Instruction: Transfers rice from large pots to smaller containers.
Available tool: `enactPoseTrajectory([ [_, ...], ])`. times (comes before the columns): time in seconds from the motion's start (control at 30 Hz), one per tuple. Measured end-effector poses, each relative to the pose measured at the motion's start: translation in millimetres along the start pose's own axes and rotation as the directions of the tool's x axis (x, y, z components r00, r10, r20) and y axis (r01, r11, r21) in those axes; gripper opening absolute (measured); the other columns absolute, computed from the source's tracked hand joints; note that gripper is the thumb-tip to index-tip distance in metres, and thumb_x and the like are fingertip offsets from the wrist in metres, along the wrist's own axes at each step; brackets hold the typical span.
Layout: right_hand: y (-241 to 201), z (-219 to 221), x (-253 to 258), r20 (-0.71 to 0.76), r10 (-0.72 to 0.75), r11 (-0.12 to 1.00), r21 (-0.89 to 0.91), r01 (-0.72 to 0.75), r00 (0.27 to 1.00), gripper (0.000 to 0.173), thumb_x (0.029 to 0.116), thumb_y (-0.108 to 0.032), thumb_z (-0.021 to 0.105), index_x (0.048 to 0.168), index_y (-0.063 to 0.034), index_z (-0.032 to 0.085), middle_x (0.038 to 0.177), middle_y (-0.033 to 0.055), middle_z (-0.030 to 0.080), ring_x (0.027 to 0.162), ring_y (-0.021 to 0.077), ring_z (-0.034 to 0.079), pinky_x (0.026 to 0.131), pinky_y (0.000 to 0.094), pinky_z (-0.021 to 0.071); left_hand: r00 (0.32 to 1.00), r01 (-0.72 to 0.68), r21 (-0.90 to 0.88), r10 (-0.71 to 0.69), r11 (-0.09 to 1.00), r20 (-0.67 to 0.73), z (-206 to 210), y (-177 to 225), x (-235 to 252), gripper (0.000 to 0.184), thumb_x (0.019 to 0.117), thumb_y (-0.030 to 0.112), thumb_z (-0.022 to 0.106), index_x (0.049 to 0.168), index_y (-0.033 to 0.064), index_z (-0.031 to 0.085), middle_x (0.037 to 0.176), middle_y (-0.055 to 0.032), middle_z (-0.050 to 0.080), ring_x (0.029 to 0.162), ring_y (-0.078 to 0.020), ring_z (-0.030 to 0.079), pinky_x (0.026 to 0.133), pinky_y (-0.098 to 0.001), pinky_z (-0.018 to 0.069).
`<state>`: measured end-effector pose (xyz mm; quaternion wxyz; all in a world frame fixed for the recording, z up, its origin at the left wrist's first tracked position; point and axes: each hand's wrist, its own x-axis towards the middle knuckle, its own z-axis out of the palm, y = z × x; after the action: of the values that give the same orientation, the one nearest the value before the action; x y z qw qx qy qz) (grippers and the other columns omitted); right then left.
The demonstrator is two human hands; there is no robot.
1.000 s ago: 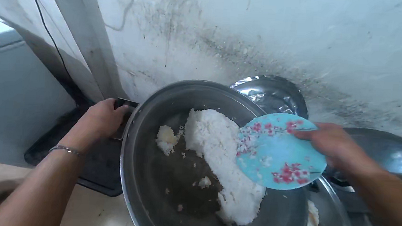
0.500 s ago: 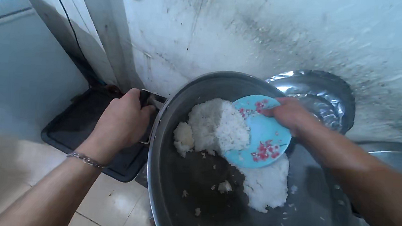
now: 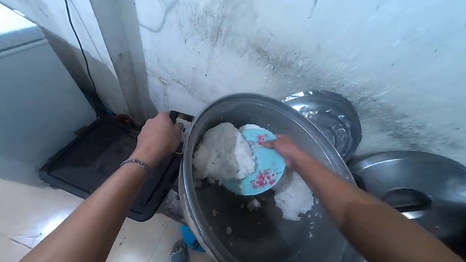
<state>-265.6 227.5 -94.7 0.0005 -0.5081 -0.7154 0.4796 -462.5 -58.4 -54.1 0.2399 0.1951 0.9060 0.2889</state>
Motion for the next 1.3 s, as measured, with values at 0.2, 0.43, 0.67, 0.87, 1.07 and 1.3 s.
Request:
enactPoseTrajectory([
  [0.2,32,55,-14,0.250,-0.013,0.988,0.152,-0.026,0.968,0.034,0.1042,-0.018,0.060,0.137,-0.0083,0.059,0.110,0.0128,0.071,0.090,0.0207,0.071,0.079,0.0399,0.0606,1.000,0.021,-0.020,-0.022,1.000,-0.012,0,-3,3,0.030,0.1059,0.030,0.054,0.119,0.0041,0.061,0.097,-0.0243,0.066,0.092,-0.0442,0.066,0.076,-0.0652,0.0513],
  [0.43,70,45,-56,0.261,-0.038,0.943,0.328,-0.052,0.964,0.030,0.1055,-0.024,0.058,0.132,-0.0098,0.063,0.106,0.0109,0.074,0.089,0.0206,0.073,0.078,0.0395,0.0626,0.992,-0.027,-0.065,0.019,0.998,-0.122,4,-5,-2,0.031,0.1043,0.031,0.058,0.120,0.0040,0.063,0.102,-0.0249,0.067,0.095,-0.0446,0.066,0.079,-0.0672,0.0500],
  [0.67,57,-13,-85,0.140,-0.101,0.914,0.404,0.036,0.985,0.028,0.1086,-0.020,0.049,0.131,-0.0077,0.061,0.098,0.0090,0.073,0.081,0.0169,0.073,0.070,0.0361,0.0632,0.797,-0.547,0.057,0.540,0.835,-0.269,28,19,-92,0.047,0.1119,0.038,0.037,0.127,0.0066,0.069,0.115,-0.0142,0.071,0.103,-0.0303,0.069,0.089,-0.0557,0.0545],
  [0.87,62,-74,-129,-0.101,-0.075,0.816,0.566,0.120,0.992,0.024,0.1068,-0.022,0.053,0.122,-0.0081,0.064,0.094,0.0065,0.074,0.078,0.0144,0.073,0.067,0.0335,0.0632,0.804,-0.589,-0.152,0.595,0.794,-0.012,28,110,-127,0.049,0.1121,0.042,0.034,0.131,0.0069,0.063,0.091,-0.0139,0.069,0.082,-0.0277,0.069,0.073,-0.0525,0.0561],
  [1.07,105,-193,-182,-0.314,-0.002,0.772,0.603,0.201,0.949,0.023,0.1073,-0.024,0.051,0.123,-0.0113,0.062,0.091,0.0039,0.073,0.074,0.0118,0.072,0.063,0.0312,0.0628,0.661,-0.726,-0.158,0.743,0.669,0.109,61,242,-156,0.047,0.1127,0.040,0.034,0.117,0.0059,0.067,0.094,-0.0138,0.067,0.087,-0.0278,0.066,0.078,-0.0524,0.0523],
  [1.3,213,-339,-259,-0.677,0.154,0.847,0.465,0.257,0.720,0.023,0.1021,-0.026,0.060,0.122,-0.0138,0.065,0.091,0.0010,0.073,0.073,0.0100,0.071,0.064,0.0321,0.0624,0.523,-0.572,-0.529,0.775,0.627,0.355,191,387,-203,0.063,0.1102,0.054,0.030,0.120,0.0023,0.065,0.114,-0.0171,0.066,0.105,-0.0260,0.066,0.088,-0.0489,0.0554],
])
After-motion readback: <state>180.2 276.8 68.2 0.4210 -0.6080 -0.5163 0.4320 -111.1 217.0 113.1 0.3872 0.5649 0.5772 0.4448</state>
